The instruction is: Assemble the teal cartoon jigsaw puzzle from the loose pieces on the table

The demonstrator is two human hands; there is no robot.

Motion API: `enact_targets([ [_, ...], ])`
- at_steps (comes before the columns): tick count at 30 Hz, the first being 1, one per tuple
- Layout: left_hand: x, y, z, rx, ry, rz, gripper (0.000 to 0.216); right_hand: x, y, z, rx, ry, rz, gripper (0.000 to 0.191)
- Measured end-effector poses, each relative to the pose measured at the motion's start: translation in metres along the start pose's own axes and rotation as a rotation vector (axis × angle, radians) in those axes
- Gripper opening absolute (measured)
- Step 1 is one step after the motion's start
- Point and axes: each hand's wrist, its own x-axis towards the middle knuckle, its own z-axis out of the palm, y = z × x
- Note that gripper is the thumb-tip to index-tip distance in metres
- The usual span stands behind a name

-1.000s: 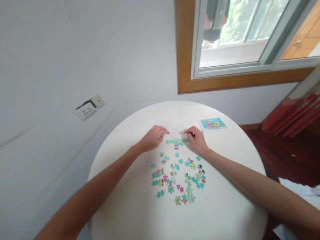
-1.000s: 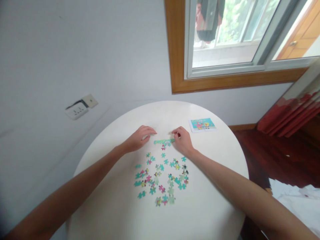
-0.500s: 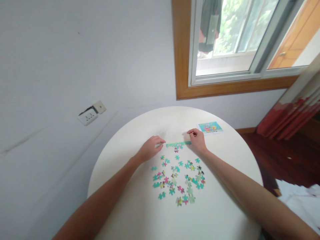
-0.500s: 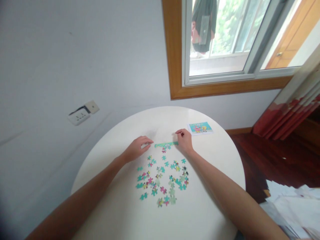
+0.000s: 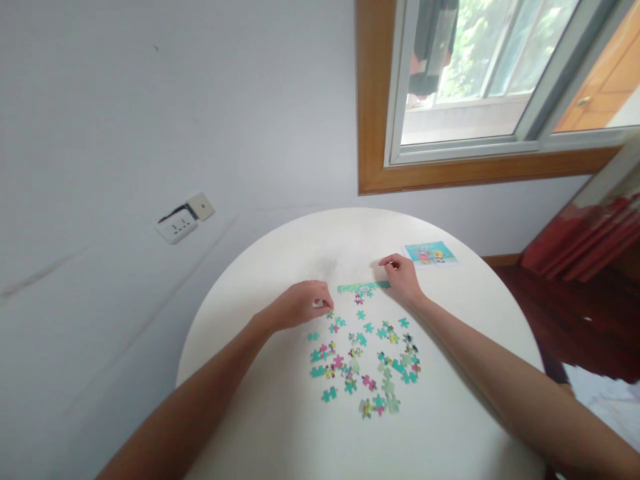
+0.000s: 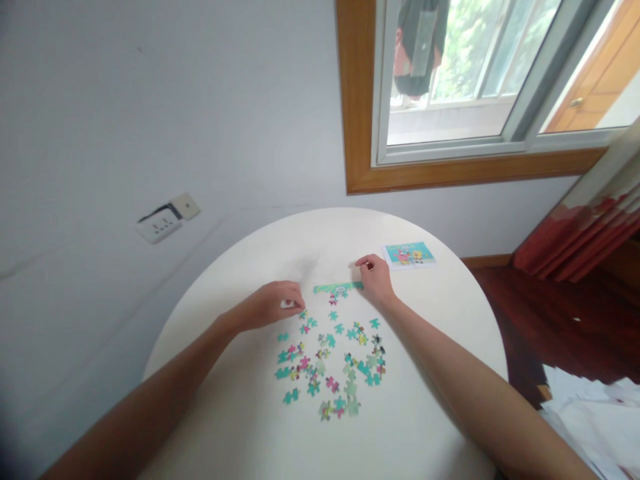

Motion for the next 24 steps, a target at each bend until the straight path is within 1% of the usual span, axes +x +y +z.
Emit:
enact_targets([
  [4, -0.004, 0.005, -0.002, -0.024, -0.112, -0.010, 0.006, 0.001, 0.001, 0.000, 0.002, -0.001, -0.014, 0.027],
  [8, -0.005, 0.010, 0.003, -0.009, -0.179, -0.054, 0.013, 0.000, 0.002, 0.000, 0.006, -0.013, -0.011, 0.027],
  [11, -0.004, 0.016, 0.005, 0.019, -0.197, -0.087, 0.016, 0.000, 0.002, -0.001, 0.009, -0.014, -0.011, 0.027],
  [13, -0.005, 0.018, 0.005, 0.029, -0.198, -0.098, 0.013, 0.000, 0.002, -0.001, 0.013, -0.017, -0.008, 0.027],
  [17, -0.006, 0.015, 0.007, -0.003, -0.201, -0.059, 0.008, 0.000, 0.003, -0.001, 0.025, -0.019, 0.004, 0.027],
  [21, -0.005, 0.011, 0.010, -0.058, -0.209, -0.012, 0.008, 0.000, 0.004, -0.002, 0.028, -0.024, 0.008, 0.027],
  [24, -0.003, 0.012, 0.007, -0.096, -0.226, -0.009, 0.009, 0.000, 0.003, -0.003, 0.033, -0.025, 0.018, 0.027],
])
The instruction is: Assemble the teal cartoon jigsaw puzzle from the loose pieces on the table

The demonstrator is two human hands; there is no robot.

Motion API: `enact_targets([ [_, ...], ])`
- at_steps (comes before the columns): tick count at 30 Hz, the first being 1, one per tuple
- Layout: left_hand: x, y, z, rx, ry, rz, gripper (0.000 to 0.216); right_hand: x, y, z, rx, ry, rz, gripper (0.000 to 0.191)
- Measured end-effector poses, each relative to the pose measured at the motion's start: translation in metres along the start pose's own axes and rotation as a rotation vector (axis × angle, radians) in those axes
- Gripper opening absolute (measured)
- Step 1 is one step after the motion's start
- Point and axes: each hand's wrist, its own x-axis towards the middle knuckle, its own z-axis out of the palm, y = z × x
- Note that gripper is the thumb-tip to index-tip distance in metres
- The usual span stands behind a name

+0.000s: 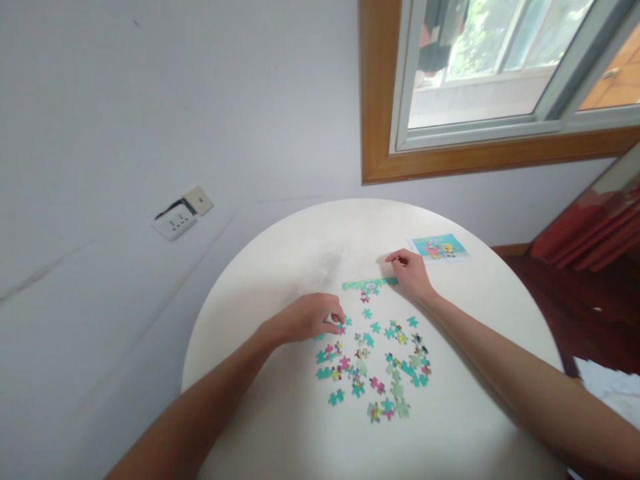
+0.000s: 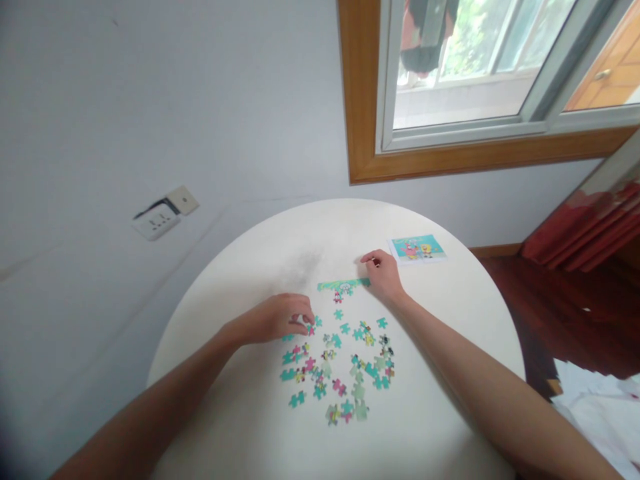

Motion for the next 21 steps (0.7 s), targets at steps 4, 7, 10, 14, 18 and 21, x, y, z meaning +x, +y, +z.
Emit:
enact_targets([
  [4, -0.005, 0.005, -0.009, -0.014, -0.056, -0.006, 0.004, 0.000, -0.001, -0.001, 0.000, -0.005, 0.007, 0.027],
  [7, -0.011, 0.010, -0.011, -0.037, -0.137, 0.018, 0.007, 0.000, -0.001, -0.001, -0.001, -0.005, 0.008, 0.027],
  [10, -0.014, 0.013, -0.009, -0.041, -0.184, 0.043, 0.013, 0.000, -0.001, -0.001, -0.004, 0.003, 0.009, 0.027],
  [14, -0.013, 0.015, -0.007, -0.020, -0.225, 0.040, 0.016, 0.000, -0.002, -0.002, 0.005, 0.006, 0.034, 0.027],
  [18, -0.012, 0.016, -0.009, -0.020, -0.258, 0.045, 0.014, -0.001, -0.002, -0.003, 0.001, -0.002, 0.036, 0.028],
  [21, -0.011, 0.016, -0.010, -0.035, -0.275, 0.066, 0.014, -0.001, -0.002, -0.004, -0.019, -0.003, 0.037, 0.028],
])
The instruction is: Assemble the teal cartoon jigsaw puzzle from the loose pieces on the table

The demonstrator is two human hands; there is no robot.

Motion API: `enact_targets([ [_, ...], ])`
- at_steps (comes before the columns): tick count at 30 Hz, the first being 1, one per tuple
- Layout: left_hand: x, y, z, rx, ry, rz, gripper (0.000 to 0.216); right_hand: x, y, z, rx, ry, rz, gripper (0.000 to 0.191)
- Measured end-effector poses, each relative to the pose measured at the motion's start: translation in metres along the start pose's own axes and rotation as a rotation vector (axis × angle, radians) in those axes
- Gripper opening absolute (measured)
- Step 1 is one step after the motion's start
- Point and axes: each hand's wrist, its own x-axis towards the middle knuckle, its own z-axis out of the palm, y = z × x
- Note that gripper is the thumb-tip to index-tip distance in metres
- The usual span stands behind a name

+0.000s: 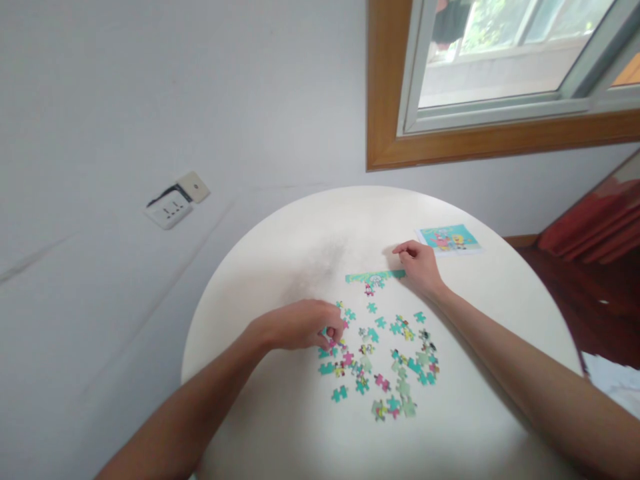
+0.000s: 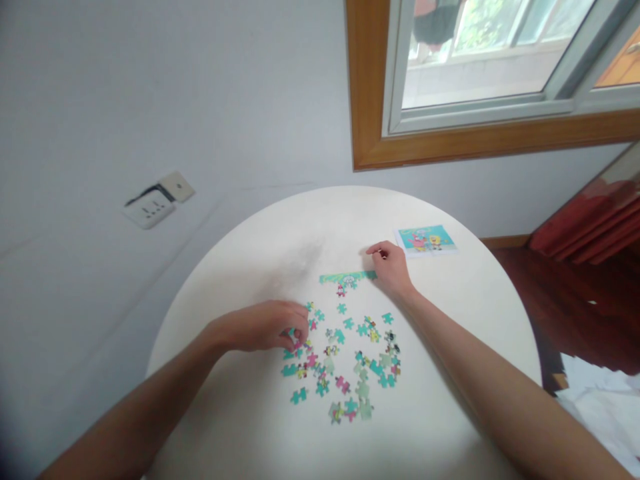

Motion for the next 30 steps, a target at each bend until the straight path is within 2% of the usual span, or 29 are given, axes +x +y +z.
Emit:
enact_targets([
  [11, 0.001, -0.011, -0.001, -0.209, 0.020, 0.095, 0.011, -0.001, -0.005, 0.000, -0.003, -0.005, 0.007, 0.027],
  [14, 0.004, -0.014, -0.003, -0.311, 0.146, 0.055, 0.006, -0.001, -0.004, 0.001, 0.005, 0.004, 0.002, 0.027],
  [20, 0.024, -0.022, 0.006, -0.624, 0.557, -0.121, 0.012, -0.002, -0.006, 0.003, 0.015, -0.014, -0.004, 0.025],
  [24, 0.034, -0.029, 0.016, -0.764, 0.662, -0.186, 0.015, -0.005, -0.009, 0.003, 0.003, -0.029, -0.066, 0.024],
  [30, 0.040, -0.036, 0.024, -0.784, 0.815, -0.252, 0.018, -0.014, -0.027, 0.001, 0.017, -0.098, -0.172, 0.022],
])
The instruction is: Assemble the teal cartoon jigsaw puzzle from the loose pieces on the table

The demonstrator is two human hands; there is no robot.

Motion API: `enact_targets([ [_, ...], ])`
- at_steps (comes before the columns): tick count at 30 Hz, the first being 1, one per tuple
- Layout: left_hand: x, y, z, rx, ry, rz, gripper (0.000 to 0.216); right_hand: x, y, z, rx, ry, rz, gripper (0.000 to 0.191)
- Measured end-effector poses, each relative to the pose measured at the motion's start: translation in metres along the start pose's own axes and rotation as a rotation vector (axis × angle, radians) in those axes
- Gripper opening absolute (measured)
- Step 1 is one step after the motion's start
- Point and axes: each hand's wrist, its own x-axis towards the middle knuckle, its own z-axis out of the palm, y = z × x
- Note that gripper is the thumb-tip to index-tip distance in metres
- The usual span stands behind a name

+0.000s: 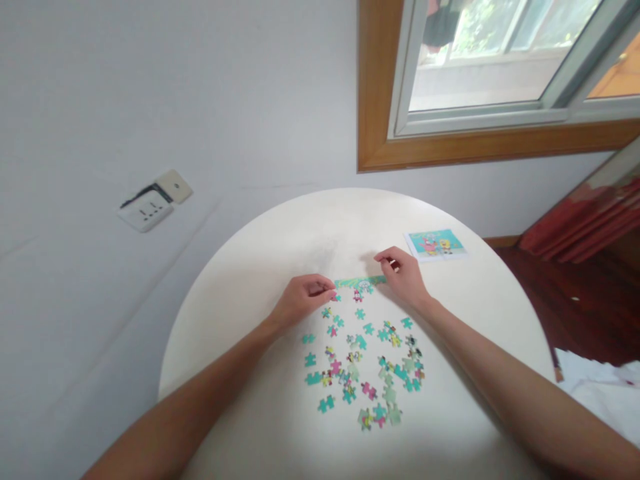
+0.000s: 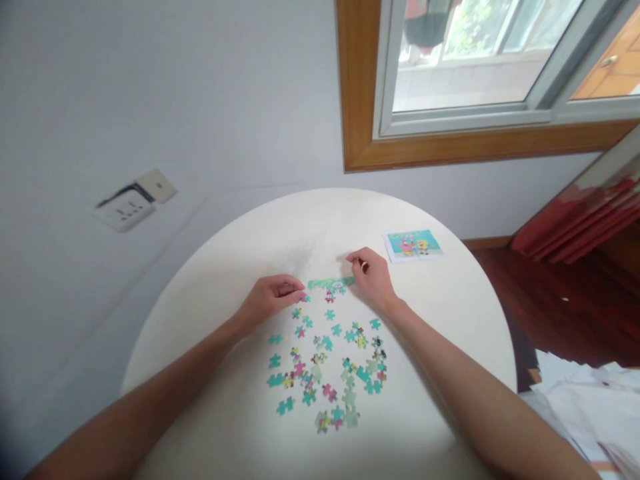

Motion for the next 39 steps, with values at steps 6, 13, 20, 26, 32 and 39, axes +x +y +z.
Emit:
enact_targets([
  [6, 0.000, 0.004, 0.000, -0.020, 0.071, 0.002, 0.019, -0.013, -0.033, -0.002, 0.012, -0.111, -0.053, 0.021],
  [13, -0.006, 0.003, 0.001, -0.038, 0.057, -0.011, 0.021, -0.015, -0.043, -0.004, 0.006, -0.114, -0.024, 0.021],
  [20, -0.007, 0.002, 0.007, 0.105, 0.058, 0.113, 0.015, -0.013, -0.039, -0.009, -0.005, -0.084, -0.040, 0.022],
  [26, -0.006, -0.001, 0.008, 0.088, 0.028, 0.149, 0.013, -0.011, -0.030, -0.008, -0.026, -0.057, -0.041, 0.022],
  [32, -0.005, -0.009, 0.008, 0.124, 0.023, 0.119, 0.018, -0.008, -0.023, -0.009, -0.056, -0.055, -0.030, 0.022],
  [39, -0.004, -0.011, 0.012, 0.107, 0.022, 0.130, 0.025, -0.008, -0.022, -0.011, -0.067, -0.073, -0.016, 0.022],
])
